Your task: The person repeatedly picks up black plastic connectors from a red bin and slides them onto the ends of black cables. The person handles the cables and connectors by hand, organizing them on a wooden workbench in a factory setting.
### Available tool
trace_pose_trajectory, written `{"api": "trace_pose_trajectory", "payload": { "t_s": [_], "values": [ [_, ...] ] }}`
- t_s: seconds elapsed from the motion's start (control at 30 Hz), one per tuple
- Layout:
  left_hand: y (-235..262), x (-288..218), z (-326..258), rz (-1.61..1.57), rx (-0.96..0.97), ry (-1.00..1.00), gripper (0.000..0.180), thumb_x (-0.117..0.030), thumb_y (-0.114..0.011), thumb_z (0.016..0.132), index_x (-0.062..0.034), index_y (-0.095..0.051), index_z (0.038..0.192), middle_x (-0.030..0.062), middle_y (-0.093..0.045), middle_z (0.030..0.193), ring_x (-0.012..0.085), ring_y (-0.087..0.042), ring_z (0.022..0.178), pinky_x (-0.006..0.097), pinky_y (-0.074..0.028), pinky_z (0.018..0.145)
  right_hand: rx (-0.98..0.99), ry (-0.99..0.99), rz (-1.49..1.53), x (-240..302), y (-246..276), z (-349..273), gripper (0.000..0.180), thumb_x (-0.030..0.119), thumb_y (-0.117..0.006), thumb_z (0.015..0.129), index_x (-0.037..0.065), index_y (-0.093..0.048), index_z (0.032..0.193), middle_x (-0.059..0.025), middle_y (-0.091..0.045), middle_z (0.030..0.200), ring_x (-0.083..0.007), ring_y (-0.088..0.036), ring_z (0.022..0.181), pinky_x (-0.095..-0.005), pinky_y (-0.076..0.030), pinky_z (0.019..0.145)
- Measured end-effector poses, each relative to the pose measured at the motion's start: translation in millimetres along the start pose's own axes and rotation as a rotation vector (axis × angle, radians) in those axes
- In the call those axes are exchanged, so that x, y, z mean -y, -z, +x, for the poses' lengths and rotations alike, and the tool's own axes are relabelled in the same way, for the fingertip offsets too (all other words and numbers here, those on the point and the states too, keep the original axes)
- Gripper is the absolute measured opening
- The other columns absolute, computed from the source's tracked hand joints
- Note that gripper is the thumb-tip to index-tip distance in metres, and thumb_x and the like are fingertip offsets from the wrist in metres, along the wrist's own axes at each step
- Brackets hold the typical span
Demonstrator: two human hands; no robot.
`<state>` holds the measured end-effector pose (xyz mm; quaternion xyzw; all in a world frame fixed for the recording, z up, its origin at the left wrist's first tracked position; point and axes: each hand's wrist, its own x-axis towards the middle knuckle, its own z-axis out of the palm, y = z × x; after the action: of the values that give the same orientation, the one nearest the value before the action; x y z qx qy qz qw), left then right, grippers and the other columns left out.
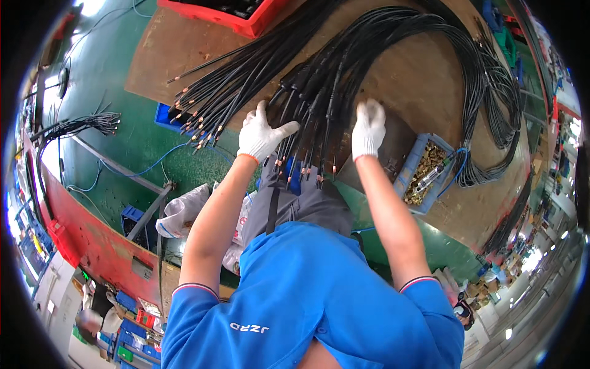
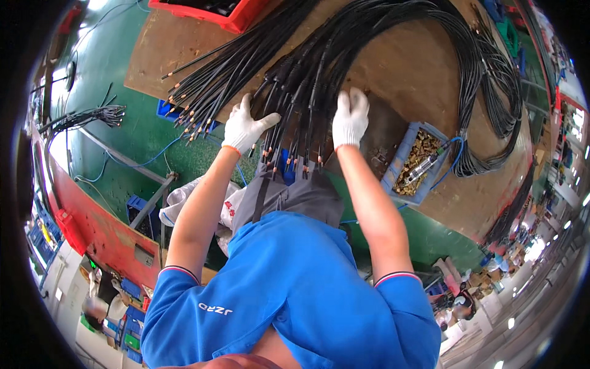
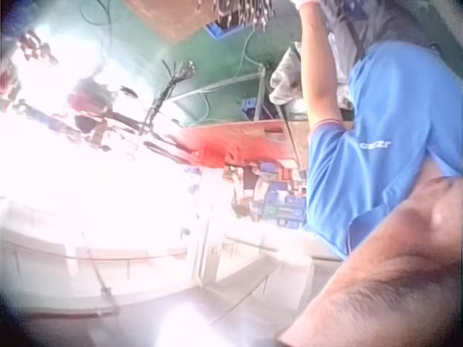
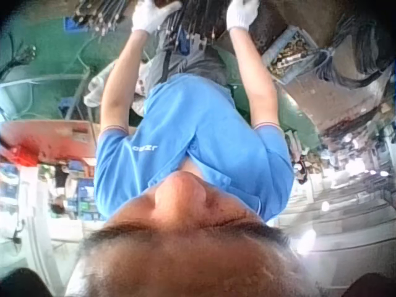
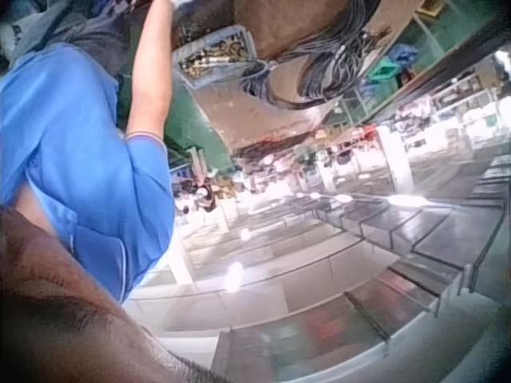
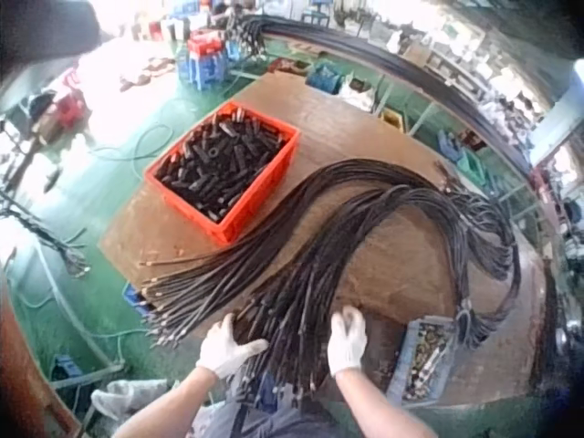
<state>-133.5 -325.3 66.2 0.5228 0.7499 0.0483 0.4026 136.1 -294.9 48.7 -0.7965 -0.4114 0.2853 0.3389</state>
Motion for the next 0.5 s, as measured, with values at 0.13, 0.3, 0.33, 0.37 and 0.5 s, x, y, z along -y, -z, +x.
{"api": "trace_pose_trajectory", "payload": {
  "t_s": [0.13, 0.3, 0.33, 0.37, 0.5],
  "values": [
    [-15.5, -17.6, 0.5, -0.133, 0.051, 0.04, 0.139, -0.077, -0.085, 0.064, 0.0046, -0.028, 0.161, 0.0356, -0.051, 0.149, 0.0464, -0.055, 0.137, 0.047, -0.047, 0.113, 0.233, -0.331, 0.041, -39.4, 9.0, -64.5, 0.064, 0.05, -0.062, 0.101, -0.002, -0.063, 0.138, -0.0257, -0.068, 0.136, -0.0391, -0.062, 0.131, -0.0439, -0.045, 0.112],
    [-39.0, -36.8, -4.6, -0.309, 0.002, 0.136, 0.124, -0.057, -0.091, 0.068, 0.0072, -0.033, 0.157, 0.033, -0.065, 0.137, 0.0407, -0.066, 0.126, 0.043, -0.051, 0.109, 0.252, -0.389, -0.135, -30.9, -38.3, -86.3, 0.071, 0.06, -0.047, 0.104, -0.002, -0.057, 0.138, -0.0368, -0.066, 0.126, -0.0536, -0.06, 0.123, -0.056, -0.047, 0.104],
    [-43.6, -39.1, -5.5, -0.341, 0.016, 0.113, 0.12, -0.055, -0.091, 0.07, 0.0069, -0.035, 0.156, 0.0322, -0.066, 0.136, 0.0401, -0.067, 0.125, 0.043, -0.051, 0.108, 0.262, -0.417, -0.113, -33.3, -45.6, -90.9, 0.067, 0.058, -0.045, 0.105, -0.002, -0.057, 0.134, -0.0389, -0.066, 0.123, -0.0552, -0.061, 0.121, -0.0581, -0.047, 0.101],
    [-47.0, -41.3, -6.1, -0.374, 0.03, 0.092, 0.116, -0.053, -0.091, 0.071, 0.0066, -0.037, 0.155, 0.0315, -0.067, 0.135, 0.0395, -0.068, 0.124, 0.042, -0.051, 0.107, 0.227, -0.406, -0.055, -36.2, -51.4, -94.6, 0.062, 0.055, -0.044, 0.106, -0.002, -0.058, 0.128, -0.0399, -0.066, 0.12, -0.0567, -0.061, 0.118, -0.0594, -0.047, 0.099],
    [-72.8, -16.0, -13.1, -0.49, 0.038, -0.029, 0.093, -0.041, -0.088, 0.079, 0.0027, -0.046, 0.151, 0.0257, -0.071, 0.13, 0.0339, -0.07, 0.121, 0.04, -0.052, 0.105, 0.158, -0.47, 0.021, -36.0, -59.2, -120.3, 0.051, 0.047, -0.045, 0.108, -0.002, -0.058, 0.118, -0.0404, -0.067, 0.111, -0.0586, -0.062, 0.11, -0.0611, -0.048, 0.093]
  ]
}}
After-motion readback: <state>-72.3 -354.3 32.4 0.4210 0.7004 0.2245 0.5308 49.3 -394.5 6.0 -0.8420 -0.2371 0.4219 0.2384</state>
